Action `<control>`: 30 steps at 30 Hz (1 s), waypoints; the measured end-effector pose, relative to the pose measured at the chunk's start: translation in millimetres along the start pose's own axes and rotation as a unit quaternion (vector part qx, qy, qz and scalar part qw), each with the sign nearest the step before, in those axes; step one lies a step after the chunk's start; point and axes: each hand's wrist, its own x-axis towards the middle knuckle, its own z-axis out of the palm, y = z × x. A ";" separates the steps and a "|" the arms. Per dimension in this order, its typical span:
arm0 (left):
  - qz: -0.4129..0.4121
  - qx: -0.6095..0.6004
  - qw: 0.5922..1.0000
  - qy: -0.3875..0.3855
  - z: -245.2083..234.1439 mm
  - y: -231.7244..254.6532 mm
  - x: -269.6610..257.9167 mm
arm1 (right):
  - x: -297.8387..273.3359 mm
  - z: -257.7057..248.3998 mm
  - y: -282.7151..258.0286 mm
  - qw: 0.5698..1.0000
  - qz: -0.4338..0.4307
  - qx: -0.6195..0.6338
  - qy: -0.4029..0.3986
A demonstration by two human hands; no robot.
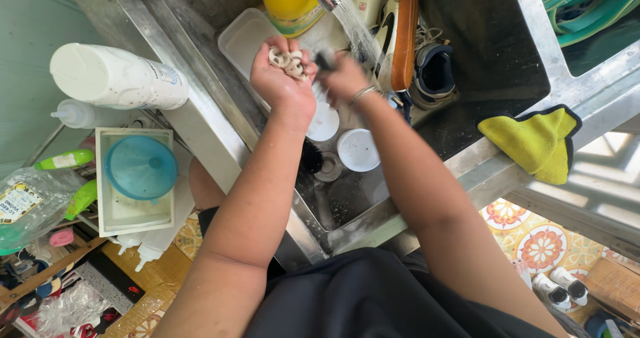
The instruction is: The person scrubs a white sneaker with a white sponge, focusing on the sole and upper. They then rinse the sneaker under running water in a sink, wash their hands, and inspect the shoe.
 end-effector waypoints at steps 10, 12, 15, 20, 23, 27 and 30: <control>0.028 0.200 0.977 0.060 -12.8 -34.6 17.8 | -40.5 -52.3 -43.4 0.911 -0.091 0.399 -0.052; 0.032 0.199 0.979 0.027 -12.9 -41.1 23.6 | -55.8 -39.8 -43.3 0.946 -0.180 0.265 0.045; 0.013 0.153 0.988 -0.008 -13.9 -54.4 19.4 | -87.4 -21.0 -37.6 0.907 -0.380 -0.041 0.176; -0.082 0.058 0.992 -0.083 -30.7 -89.0 -1.3 | -97.0 -39.5 -55.1 0.873 -0.404 -0.147 0.231; -0.091 -0.115 0.913 -0.380 -39.4 -77.1 23.1 | -114.4 -22.2 -48.0 0.845 -0.491 -0.118 0.177; -0.068 0.052 0.962 -0.258 -25.0 -60.1 1.3 | -116.4 -16.7 -48.0 0.866 -0.437 -0.141 0.197; -0.115 0.112 0.979 -0.125 -0.3 -59.1 -16.5 | -112.0 -29.0 -58.5 0.861 -0.444 -0.128 0.214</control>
